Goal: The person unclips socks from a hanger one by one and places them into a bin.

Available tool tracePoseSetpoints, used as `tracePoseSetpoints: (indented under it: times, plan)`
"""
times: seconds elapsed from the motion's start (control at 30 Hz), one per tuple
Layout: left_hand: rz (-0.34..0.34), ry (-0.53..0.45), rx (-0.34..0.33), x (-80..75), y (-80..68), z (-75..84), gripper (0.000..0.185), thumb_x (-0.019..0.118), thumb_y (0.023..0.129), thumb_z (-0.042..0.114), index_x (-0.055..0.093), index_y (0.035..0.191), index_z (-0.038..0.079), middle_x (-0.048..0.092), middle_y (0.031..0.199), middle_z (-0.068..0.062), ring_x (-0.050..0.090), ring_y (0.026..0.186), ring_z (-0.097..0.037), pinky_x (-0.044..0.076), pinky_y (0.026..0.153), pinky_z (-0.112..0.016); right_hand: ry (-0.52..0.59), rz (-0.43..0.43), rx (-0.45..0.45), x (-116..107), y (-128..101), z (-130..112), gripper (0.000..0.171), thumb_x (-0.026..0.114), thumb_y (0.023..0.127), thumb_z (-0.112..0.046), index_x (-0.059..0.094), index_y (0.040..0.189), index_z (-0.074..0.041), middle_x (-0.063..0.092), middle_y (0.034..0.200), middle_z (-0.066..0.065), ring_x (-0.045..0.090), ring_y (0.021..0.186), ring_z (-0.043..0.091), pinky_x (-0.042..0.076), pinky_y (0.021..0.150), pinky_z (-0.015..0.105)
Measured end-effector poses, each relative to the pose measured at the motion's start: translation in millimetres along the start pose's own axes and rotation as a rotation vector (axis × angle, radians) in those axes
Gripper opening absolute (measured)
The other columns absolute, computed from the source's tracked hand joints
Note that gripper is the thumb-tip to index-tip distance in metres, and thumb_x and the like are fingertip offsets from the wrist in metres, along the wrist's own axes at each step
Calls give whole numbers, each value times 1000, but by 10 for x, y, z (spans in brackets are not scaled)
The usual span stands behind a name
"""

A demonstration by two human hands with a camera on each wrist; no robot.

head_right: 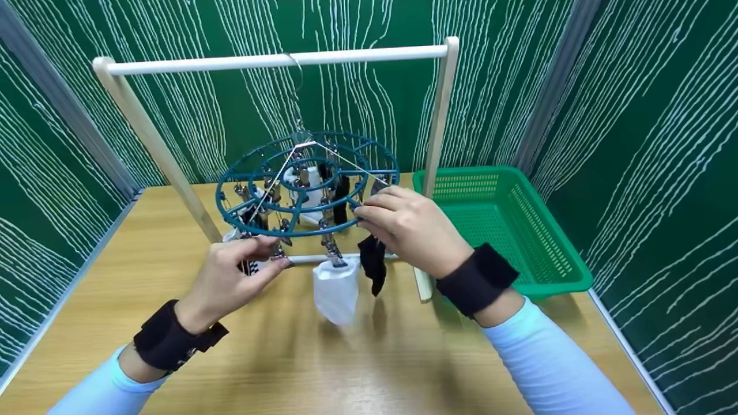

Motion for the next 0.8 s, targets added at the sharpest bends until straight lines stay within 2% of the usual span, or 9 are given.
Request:
tracePoseSetpoints:
  times: [0.13, 0.27, 0.33, 0.4, 0.5, 0.57, 0.67, 0.8]
  plan:
    - [72, 116, 99, -107, -5, 49, 24, 87, 93, 19, 81, 102, -2, 83, 92, -13, 80, 79, -24, 67, 74, -33, 1, 12, 9, -8, 23, -18, 32, 87, 85, 6, 81, 115, 1, 82, 107, 16, 75, 100, 32, 67, 85, 47]
    - [197, 221, 209, -228, -6, 105, 26, 91, 90, 26, 78, 86, 4, 77, 76, -7, 70, 65, -20, 59, 62, -28, -3, 27, 13, -5, 39, -36, 31, 88, 84, 6, 81, 114, 2, 82, 107, 16, 76, 99, 33, 67, 84, 47]
    - [248, 260, 259, -270, -2, 141, 30, 93, 88, 28, 73, 84, 6, 70, 73, -5, 62, 64, -19, 52, 58, -29, -7, 41, 14, -5, 44, -49, 31, 89, 83, 6, 82, 112, 2, 82, 106, 17, 76, 98, 33, 67, 83, 47]
    - [280, 296, 310, -288, 13, 181, 33, 94, 86, 28, 71, 88, 5, 67, 77, -6, 59, 69, -21, 49, 59, -30, -6, 58, 12, -3, 48, -62, 31, 90, 81, 7, 82, 111, 2, 82, 105, 17, 77, 96, 33, 67, 81, 47]
    - [279, 362, 384, -276, 49, 256, 36, 95, 85, 25, 73, 102, 3, 67, 89, -10, 61, 82, -26, 56, 69, -33, -3, 78, 13, 4, 55, -86, 29, 90, 81, 6, 83, 109, 2, 83, 104, 17, 77, 94, 33, 67, 81, 46]
    - [267, 409, 432, -251, 79, 310, 37, 94, 86, 21, 76, 112, 1, 72, 100, -12, 67, 93, -28, 62, 81, -35, -3, 89, 13, 12, 61, -105, 28, 90, 82, 5, 83, 108, 1, 83, 103, 16, 77, 94, 33, 66, 81, 46]
    - [244, 475, 493, -197, 115, 381, 35, 90, 89, 14, 79, 119, -1, 79, 111, -14, 73, 103, -29, 64, 95, -38, -11, 104, 6, 20, 75, -144, 26, 91, 82, 3, 84, 107, 1, 83, 102, 16, 77, 92, 33, 66, 79, 46]
    - [229, 528, 548, -141, 147, 441, 23, 82, 96, 7, 81, 118, 0, 82, 113, -13, 77, 103, -27, 65, 97, -37, -30, 126, -7, 29, 98, -197, 25, 92, 82, 0, 84, 105, 0, 83, 99, 17, 76, 88, 33, 66, 75, 46]
Point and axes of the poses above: each hand's wrist, its own y-axis towards the middle knuckle, its own x-axis out of the palm, z = x × y, the point moved 6 cm from there along y, towards the middle knuckle
